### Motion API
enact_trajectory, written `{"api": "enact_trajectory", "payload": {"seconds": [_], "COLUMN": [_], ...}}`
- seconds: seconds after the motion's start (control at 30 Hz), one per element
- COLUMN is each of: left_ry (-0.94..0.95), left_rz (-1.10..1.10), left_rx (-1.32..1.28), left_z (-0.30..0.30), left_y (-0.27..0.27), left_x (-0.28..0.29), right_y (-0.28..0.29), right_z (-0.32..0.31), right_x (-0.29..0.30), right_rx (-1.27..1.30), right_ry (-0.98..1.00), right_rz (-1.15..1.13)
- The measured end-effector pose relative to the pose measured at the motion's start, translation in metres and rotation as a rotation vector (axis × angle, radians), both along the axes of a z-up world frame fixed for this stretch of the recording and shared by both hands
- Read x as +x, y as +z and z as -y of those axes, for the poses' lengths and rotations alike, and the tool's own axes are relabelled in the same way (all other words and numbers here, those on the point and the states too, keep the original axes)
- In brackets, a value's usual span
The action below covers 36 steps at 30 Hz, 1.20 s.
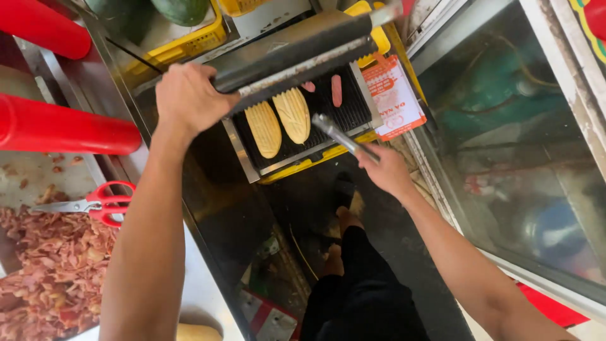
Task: Preparing several banh mi sandwiches by adding meat, vegetables, and sauce, and using a sandwich press.
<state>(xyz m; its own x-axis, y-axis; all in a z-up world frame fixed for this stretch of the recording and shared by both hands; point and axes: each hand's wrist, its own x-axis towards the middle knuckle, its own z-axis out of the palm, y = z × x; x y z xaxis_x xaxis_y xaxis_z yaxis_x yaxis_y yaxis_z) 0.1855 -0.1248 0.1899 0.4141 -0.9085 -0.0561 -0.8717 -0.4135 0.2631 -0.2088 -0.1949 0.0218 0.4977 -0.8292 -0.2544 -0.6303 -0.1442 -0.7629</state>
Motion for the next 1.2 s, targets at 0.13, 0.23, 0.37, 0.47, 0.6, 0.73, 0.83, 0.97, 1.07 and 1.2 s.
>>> {"api": "enact_trajectory", "payload": {"seconds": [0.13,0.23,0.37,0.47,0.6,0.73,0.83,0.97,1.07,1.2], "left_ry": [-0.012,-0.059,-0.07,-0.12,-0.113,-0.091,-0.095,-0.12,-0.105,-0.053], "left_rz": [-0.001,-0.016,0.009,0.061,0.028,0.023,0.058,0.068,0.076,0.026], "left_rx": [-0.089,-0.182,-0.208,-0.255,-0.264,-0.246,-0.245,-0.267,-0.254,-0.21], "left_z": [0.021,0.026,0.029,0.033,0.035,0.037,0.037,0.036,0.037,0.035], "left_y": [0.008,0.012,0.006,0.006,0.008,0.004,0.004,0.0,0.002,0.007], "left_x": [0.03,0.04,0.05,0.05,0.052,0.055,0.057,0.056,0.056,0.053], "right_y": [-0.013,-0.009,-0.018,-0.017,0.01,-0.017,0.0,-0.017,-0.019,-0.012], "right_z": [0.04,0.056,0.067,0.061,0.04,0.042,0.049,0.053,0.052,0.046], "right_x": [0.055,0.086,0.104,0.095,0.059,0.022,0.035,0.039,0.048,0.053], "right_rx": [-0.173,-0.294,-0.378,-0.443,-0.195,-0.328,-0.163,-0.168,-0.283,-0.342], "right_ry": [-0.126,-0.043,0.074,0.095,-0.162,-0.266,-0.228,-0.18,-0.129,-0.07], "right_rz": [-0.088,-0.203,-0.219,-0.232,-0.297,-0.15,-0.309,-0.307,-0.302,-0.433]}}
